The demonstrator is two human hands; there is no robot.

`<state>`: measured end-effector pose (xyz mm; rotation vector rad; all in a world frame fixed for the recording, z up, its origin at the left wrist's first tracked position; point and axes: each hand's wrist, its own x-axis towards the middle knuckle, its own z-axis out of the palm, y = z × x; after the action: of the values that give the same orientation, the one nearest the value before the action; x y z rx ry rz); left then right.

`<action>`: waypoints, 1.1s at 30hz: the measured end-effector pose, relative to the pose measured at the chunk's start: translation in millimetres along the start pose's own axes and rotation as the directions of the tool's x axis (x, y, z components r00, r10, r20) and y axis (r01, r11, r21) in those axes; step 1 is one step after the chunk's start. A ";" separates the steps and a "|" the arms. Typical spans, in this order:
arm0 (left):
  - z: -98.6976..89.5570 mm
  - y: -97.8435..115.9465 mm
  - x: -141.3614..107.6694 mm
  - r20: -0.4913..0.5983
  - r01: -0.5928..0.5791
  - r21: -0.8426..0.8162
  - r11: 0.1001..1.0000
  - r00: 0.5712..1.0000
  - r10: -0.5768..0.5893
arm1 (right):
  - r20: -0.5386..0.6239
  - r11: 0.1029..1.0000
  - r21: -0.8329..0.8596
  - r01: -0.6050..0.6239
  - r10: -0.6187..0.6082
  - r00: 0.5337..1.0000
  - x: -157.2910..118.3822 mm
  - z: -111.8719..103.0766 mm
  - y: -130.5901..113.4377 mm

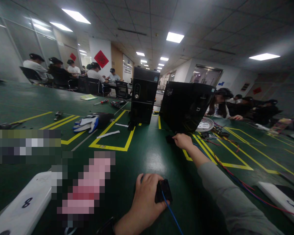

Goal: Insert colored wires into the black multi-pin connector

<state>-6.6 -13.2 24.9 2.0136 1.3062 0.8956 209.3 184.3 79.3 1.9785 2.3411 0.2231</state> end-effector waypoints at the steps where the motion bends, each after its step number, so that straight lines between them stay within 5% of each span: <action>1: 0.2 -0.3 0.0 0.000 0.001 0.000 1.000 1.000 -0.001 | 0.012 1.000 0.004 -0.010 0.010 1.000 1.8 0.0 -0.5; 11: 0.4 -1.5 1.3 -0.001 0.004 0.009 1.000 1.000 -0.004 | 0.059 0.997 0.015 -0.082 0.081 0.995 14.9 0.6 -0.6; 20: 1.4 -2.0 0.0 -0.015 -0.015 0.019 1.000 1.000 0.015 | -0.204 0.998 0.036 -0.045 0.051 0.978 -19.3 -3.9 -24.3; 27: 1.3 -1.4 -0.8 -0.023 -0.018 0.043 0.999 1.000 0.019 | -0.344 0.963 0.215 0.162 -0.081 0.936 -96.9 -21.3 -58.3; 31: 2.1 -2.7 -0.4 -0.030 -0.025 0.038 0.999 0.999 0.026 | -0.238 0.905 0.313 0.288 -0.219 0.946 -169.6 -24.8 -80.1; 33: 2.4 -3.6 0.0 -0.031 -0.027 0.033 0.999 0.999 0.028 | -0.128 0.832 0.492 0.258 -0.224 0.966 -197.6 -21.7 -88.4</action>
<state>-6.7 -12.2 20.7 2.0545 1.3214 0.9276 153.6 -26.0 78.9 1.8333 2.8895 -0.3935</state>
